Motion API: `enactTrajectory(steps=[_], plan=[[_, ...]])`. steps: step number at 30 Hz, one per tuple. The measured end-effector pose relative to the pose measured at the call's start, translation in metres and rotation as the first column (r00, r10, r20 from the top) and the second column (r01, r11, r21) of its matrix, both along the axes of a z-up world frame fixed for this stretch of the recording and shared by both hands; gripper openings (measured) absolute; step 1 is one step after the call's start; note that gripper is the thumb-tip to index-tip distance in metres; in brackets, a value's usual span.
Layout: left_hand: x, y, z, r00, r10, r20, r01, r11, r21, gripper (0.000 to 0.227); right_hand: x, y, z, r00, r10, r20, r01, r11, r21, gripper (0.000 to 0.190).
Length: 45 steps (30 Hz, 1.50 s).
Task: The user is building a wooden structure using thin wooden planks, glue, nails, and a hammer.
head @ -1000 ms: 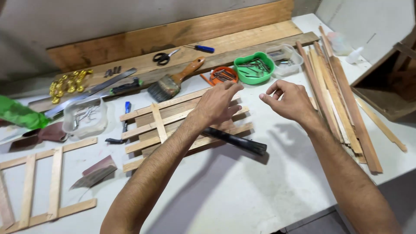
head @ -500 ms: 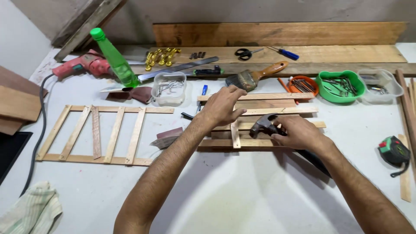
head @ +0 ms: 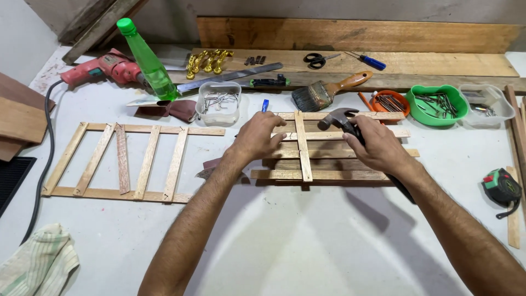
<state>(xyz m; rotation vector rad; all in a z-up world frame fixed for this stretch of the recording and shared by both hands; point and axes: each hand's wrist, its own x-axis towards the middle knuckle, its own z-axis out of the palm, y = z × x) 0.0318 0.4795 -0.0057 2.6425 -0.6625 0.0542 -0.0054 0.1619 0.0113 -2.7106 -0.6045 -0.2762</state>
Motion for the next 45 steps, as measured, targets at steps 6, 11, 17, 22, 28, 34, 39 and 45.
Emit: enactTrajectory(steps=[6,11,17,22,28,34,39,45], plan=[[-0.012,-0.023,-0.017,0.996,-0.077,-0.046,0.075,0.997,-0.033,0.028,-0.001,0.015,0.026,0.913,-0.259,-0.314,0.286,0.957,0.043,0.034],[-0.007,-0.031,-0.032,0.988,-0.128,-0.089,0.125,0.991,-0.046,0.02,-0.012,0.018,0.028,0.808,-0.213,-0.55,0.386,0.895,0.221,0.036],[-0.007,-0.035,-0.042,0.985,-0.146,-0.087,0.138,0.986,-0.096,0.02,-0.021,0.032,0.046,0.74,0.02,-0.672,0.423,0.763,0.489,0.031],[-0.006,-0.036,-0.05,0.99,-0.127,-0.059,0.116,0.979,-0.165,0.019,-0.004,0.02,0.026,0.759,0.169,-0.629,0.392,0.653,0.648,0.057],[-0.014,-0.034,-0.041,0.992,-0.103,-0.069,0.093,0.985,-0.144,0.02,0.011,0.023,0.049,0.555,0.744,-0.373,0.314,0.228,0.922,0.028],[-0.019,-0.033,-0.046,0.995,-0.091,0.047,0.101,0.954,-0.281,0.021,0.026,0.019,0.035,0.638,0.62,-0.456,0.268,0.376,0.887,0.024],[-0.014,-0.035,-0.035,0.944,0.045,-0.327,-0.142,0.95,-0.277,0.053,0.021,0.044,0.013,0.75,0.559,-0.354,-0.03,0.563,0.826,0.045],[-0.011,-0.031,-0.009,0.996,0.088,-0.001,-0.082,0.932,-0.352,0.069,0.027,0.061,0.007,0.925,0.381,-0.004,-0.249,0.614,0.749,0.038]])
